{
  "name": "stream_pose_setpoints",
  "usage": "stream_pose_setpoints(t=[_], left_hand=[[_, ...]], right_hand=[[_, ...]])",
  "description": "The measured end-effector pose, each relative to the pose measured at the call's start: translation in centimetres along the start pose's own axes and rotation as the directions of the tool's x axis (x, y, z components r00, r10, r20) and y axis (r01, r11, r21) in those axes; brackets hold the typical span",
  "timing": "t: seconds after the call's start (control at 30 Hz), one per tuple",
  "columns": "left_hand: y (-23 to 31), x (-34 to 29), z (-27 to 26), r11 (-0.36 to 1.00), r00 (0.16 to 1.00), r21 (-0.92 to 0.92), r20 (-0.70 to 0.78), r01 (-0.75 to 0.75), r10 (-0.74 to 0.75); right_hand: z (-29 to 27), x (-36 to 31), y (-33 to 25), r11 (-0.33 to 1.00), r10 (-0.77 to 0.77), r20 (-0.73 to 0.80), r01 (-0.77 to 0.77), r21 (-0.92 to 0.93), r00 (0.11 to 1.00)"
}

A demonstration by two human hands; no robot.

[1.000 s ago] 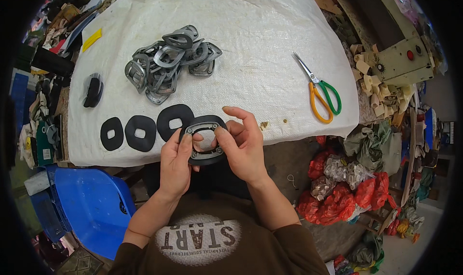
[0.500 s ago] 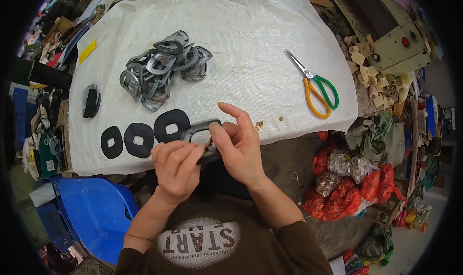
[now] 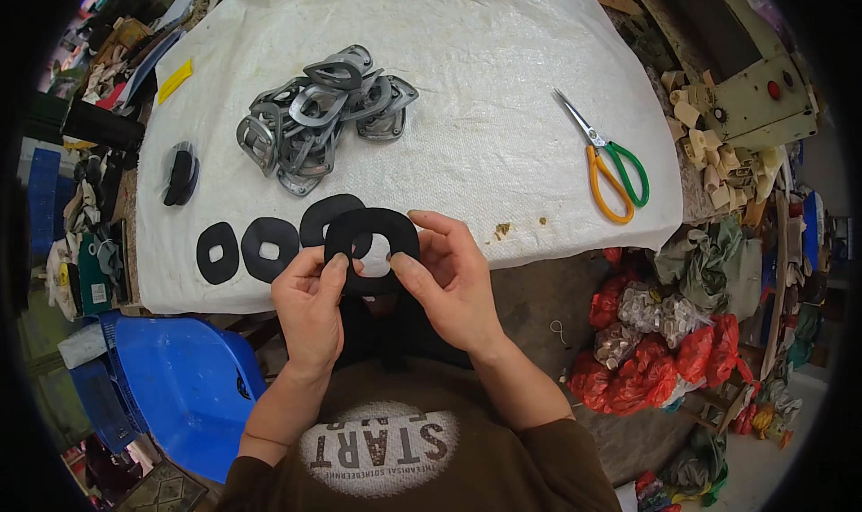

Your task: Manually fitting and aligning foam or leather components into shoe component molds or templates.

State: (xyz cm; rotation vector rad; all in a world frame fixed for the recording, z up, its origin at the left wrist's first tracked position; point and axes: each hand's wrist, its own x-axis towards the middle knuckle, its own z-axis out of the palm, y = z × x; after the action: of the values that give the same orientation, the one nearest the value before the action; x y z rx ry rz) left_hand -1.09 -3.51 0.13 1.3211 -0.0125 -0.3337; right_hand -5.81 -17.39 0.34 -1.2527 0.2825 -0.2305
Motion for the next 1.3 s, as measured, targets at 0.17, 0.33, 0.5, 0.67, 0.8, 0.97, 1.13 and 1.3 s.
stream_pose_setpoints(t=[0.17,0.33,0.5,0.67,0.8,0.97,1.13,1.3], left_hand=[[-0.3,-0.3,-0.2,0.999,1.000,0.037,0.005,-0.010,0.010],[-0.6,-0.2,-0.2,0.992,0.997,-0.094,0.012,0.078,-0.077],[0.4,0.1,0.5,0.961,0.989,-0.233,0.044,0.150,-0.143],[0.0,0.4,0.3,0.965,0.993,-0.233,0.038,0.120,-0.114],[0.1,0.7,-0.2,0.999,0.995,-0.001,0.092,0.037,-0.036],[-0.2,0.8,-0.5,0.995,1.000,0.094,-0.017,-0.016,0.018],[-0.6,1.1,-0.6,0.994,0.995,-0.056,-0.031,0.095,-0.097],[-0.2,0.5,0.5,0.979,0.993,-0.179,-0.048,0.097,-0.107]], right_hand=[[-0.9,-0.3,0.8,0.999,0.014,0.003,-0.014,-0.035,1.000],[-1.0,0.1,1.0,0.965,0.128,-0.039,-0.115,0.234,0.991],[-0.8,-0.2,0.6,0.998,0.038,-0.054,-0.035,0.050,0.998],[-0.7,-0.7,0.6,0.998,-0.014,-0.030,0.013,-0.055,0.999],[-0.6,-1.1,1.1,0.996,-0.031,0.035,0.034,-0.082,0.999],[-0.3,-1.6,1.5,0.991,-0.102,0.049,0.106,-0.079,0.994],[-0.3,-1.5,1.5,0.995,-0.077,0.045,0.079,-0.055,0.996],[-0.7,-1.1,1.4,0.996,-0.072,-0.002,0.071,-0.056,0.997]])
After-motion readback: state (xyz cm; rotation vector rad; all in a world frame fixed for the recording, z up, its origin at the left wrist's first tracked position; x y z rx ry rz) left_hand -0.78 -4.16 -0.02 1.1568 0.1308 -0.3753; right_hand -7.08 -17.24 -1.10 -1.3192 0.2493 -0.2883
